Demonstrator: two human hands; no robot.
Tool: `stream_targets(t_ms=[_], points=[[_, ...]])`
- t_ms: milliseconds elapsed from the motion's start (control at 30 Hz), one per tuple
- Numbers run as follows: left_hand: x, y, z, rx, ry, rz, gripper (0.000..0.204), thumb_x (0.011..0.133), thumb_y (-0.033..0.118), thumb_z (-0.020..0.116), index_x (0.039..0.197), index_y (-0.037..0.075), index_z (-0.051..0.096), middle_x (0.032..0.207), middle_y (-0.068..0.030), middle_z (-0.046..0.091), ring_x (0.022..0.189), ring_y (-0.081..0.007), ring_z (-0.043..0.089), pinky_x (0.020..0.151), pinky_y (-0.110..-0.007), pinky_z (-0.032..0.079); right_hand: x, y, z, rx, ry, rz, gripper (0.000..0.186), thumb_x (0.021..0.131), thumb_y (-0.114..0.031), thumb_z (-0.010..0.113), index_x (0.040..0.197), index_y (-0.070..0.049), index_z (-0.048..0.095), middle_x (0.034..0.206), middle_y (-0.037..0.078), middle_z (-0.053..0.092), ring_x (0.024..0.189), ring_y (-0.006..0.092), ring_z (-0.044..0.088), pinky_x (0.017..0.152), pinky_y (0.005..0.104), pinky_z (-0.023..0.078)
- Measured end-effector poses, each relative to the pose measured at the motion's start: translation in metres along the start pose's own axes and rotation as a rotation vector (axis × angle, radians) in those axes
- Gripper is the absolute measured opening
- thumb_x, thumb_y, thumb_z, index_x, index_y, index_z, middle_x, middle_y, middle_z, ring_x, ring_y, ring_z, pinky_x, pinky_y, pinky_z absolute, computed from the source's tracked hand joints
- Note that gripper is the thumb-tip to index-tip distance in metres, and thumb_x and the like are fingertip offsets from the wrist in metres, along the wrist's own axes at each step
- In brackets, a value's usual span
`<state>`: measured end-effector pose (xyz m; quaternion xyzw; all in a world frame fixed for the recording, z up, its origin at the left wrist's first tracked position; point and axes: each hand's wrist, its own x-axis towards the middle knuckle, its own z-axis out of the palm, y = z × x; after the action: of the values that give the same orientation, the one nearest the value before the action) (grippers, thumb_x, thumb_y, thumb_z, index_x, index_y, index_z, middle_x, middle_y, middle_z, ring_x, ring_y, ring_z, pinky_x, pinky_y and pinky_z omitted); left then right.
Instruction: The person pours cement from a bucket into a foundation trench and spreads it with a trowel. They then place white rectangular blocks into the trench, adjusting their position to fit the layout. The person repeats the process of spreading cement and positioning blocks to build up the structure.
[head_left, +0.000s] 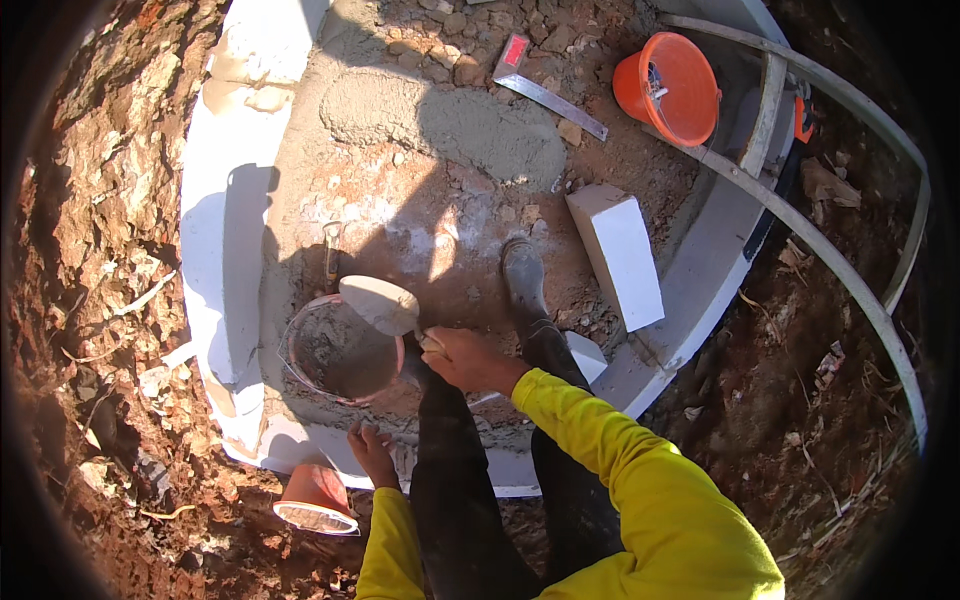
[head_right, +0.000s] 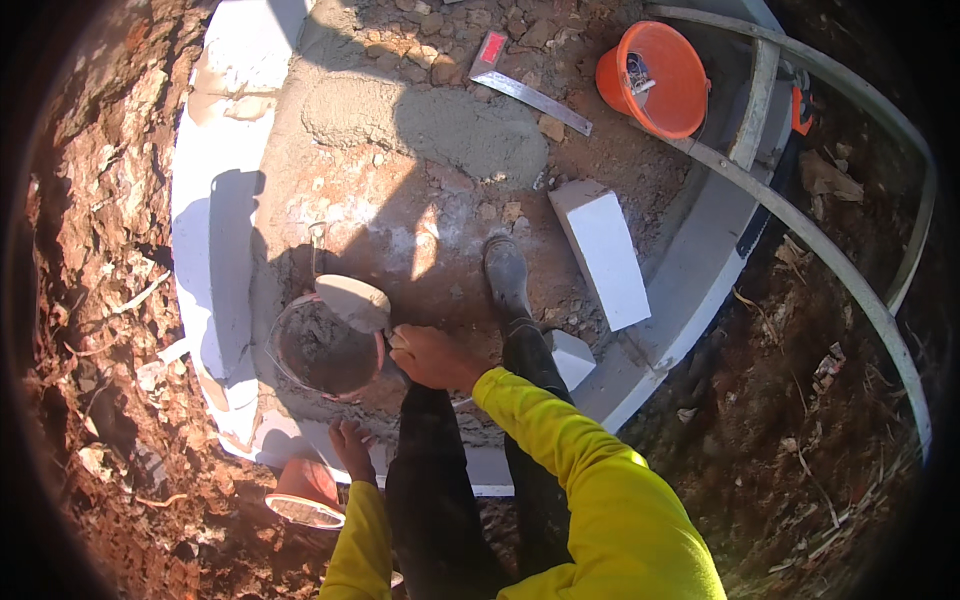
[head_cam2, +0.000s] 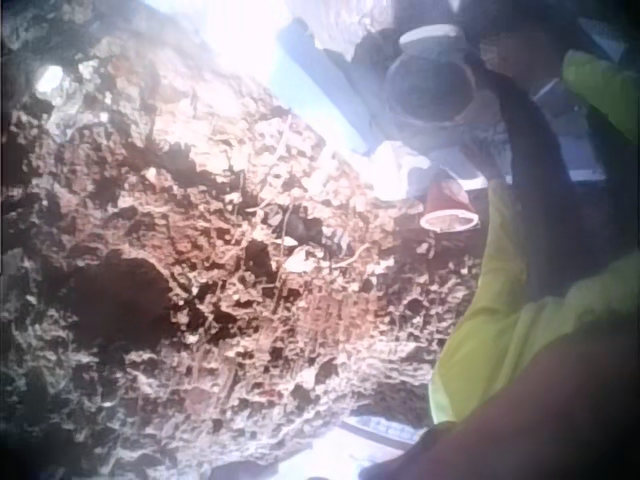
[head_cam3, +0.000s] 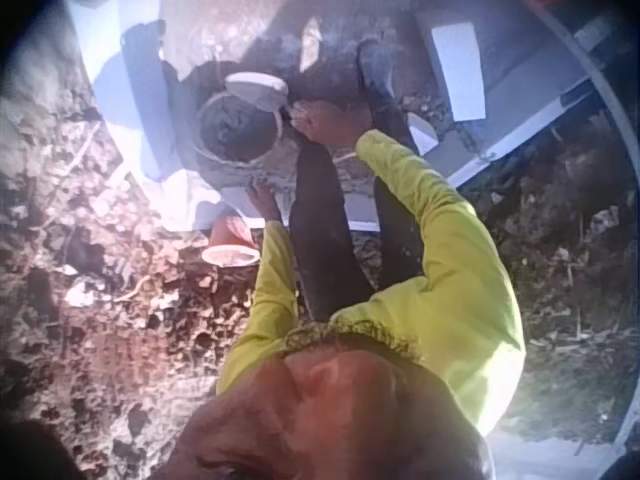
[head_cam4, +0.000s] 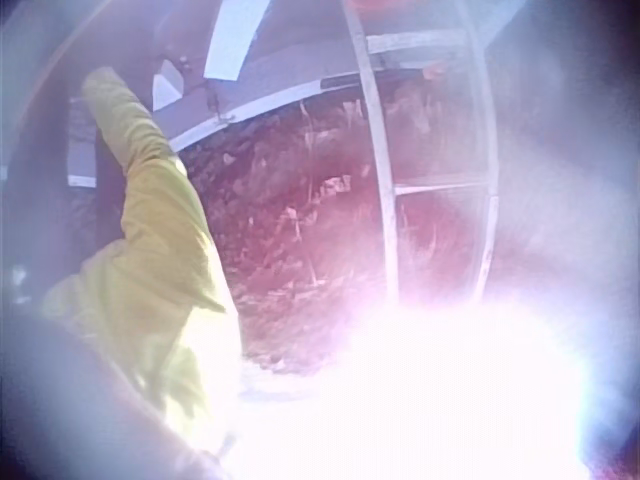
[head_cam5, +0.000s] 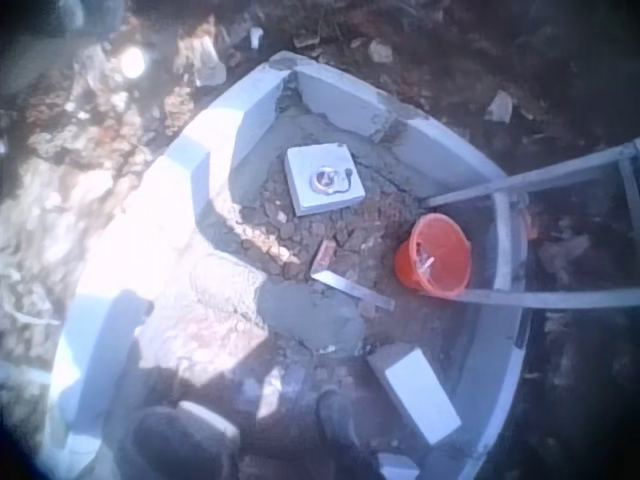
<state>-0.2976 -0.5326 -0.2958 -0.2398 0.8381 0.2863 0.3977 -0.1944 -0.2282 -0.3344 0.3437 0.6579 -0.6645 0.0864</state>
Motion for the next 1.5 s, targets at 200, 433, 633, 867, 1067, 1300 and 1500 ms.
stream_targets(t_ms=[200,433,633,867,1067,1300,1500], points=[[-0.033,0.034,-0.002,0.020,-0.041,0.075,0.048,0.098,0.029,0.050,0.140,0.007,0.038,0.108,-0.0114,0.057,0.080,-0.0179,0.060,0.064,-0.031,0.055,0.005,0.000,0.061,-0.037,0.098,0.077,0.063,0.087,-0.032,0.065,0.132,0.006,0.045,0.119,0.031,0.056,0.103,0.0493,0.059,0.091,0.0519,0.047],[-0.048,-0.005,-0.065,0.157,0.018,0.030,0.047,0.098,0.021,0.052,0.140,0.006,0.039,0.102,-0.0099,0.056,0.072,-0.0156,0.060,0.058,-0.028,0.053,-0.079,0.111,-0.167,-0.762,0.837,0.681,0.123,0.066,-0.036,0.089,0.154,0.000,0.012,0.151,0.029,0.025,0.140,0.0462,0.025,0.113,0.0601,0.024],[-0.058,-0.004,-0.052,0.333,-0.026,0.069,0.047,0.095,0.013,0.055,0.138,0.003,0.040,0.102,-0.0102,0.056,0.071,-0.0154,0.060,0.058,-0.028,0.052,-0.100,0.152,-0.220,-0.780,0.554,0.927,0.104,0.065,-0.038,0.085,0.145,0.000,0.030,0.143,0.028,0.033,0.135,0.0457,0.034,0.108,0.0601,0.032],[-0.094,0.036,-0.066,0.400,0.006,0.263,0.047,0.090,0.007,0.057,0.135,0.002,0.043,0.096,-0.0099,0.059,0.069,-0.0142,0.060,0.061,-0.028,0.052,-0.156,0.145,-0.171,-0.529,0.505,1.008,0.112,0.063,-0.037,0.086,0.148,0.000,0.023,0.146,0.031,0.030,0.136,0.0493,0.033,0.110,0.0625,0.030],[-0.121,0.036,-0.060,0.323,-0.002,0.261,0.046,0.089,0.005,0.058,0.132,0.002,0.045,0.094,-0.0103,0.060,0.068,-0.0143,0.058,0.060,-0.027,0.050,-0.187,0.164,-0.155,-0.406,0.401,1.004,0.114,0.066,-0.037,0.086,0.150,0.000,0.019,0.151,0.033,0.025,0.139,0.0521,0.027,0.112,0.0637,0.027],[-0.207,0.092,-0.054,0.315,-0.030,0.328,0.050,0.088,0.007,0.060,0.135,0.001,0.043,0.092,-0.0104,0.063,0.073,-0.0164,0.062,0.063,-0.029,0.050,-0.261,0.130,-0.183,-0.387,0.401,0.740,0.097,0.078,-0.034,0.076,0.148,0.008,0.024,0.148,0.034,0.035,0.139,0.0451,0.033,0.116,0.0444,0.029],[-0.278,0.155,-0.115,0.308,0.266,0.619,0.059,0.082,0.019,0.069,0.132,-0.001,0.046,0.098,-0.0181,0.065,0.081,-0.0295,0.064,0.078,-0.041,0.052,-0.308,0.155,-0.189,-0.516,0.375,0.292,0.060,0.073,-0.043,0.076,0.105,0.006,0.066,0.095,0.022,0.070,0.099,0.0388,0.065,0.096,0.0458,0.049]])
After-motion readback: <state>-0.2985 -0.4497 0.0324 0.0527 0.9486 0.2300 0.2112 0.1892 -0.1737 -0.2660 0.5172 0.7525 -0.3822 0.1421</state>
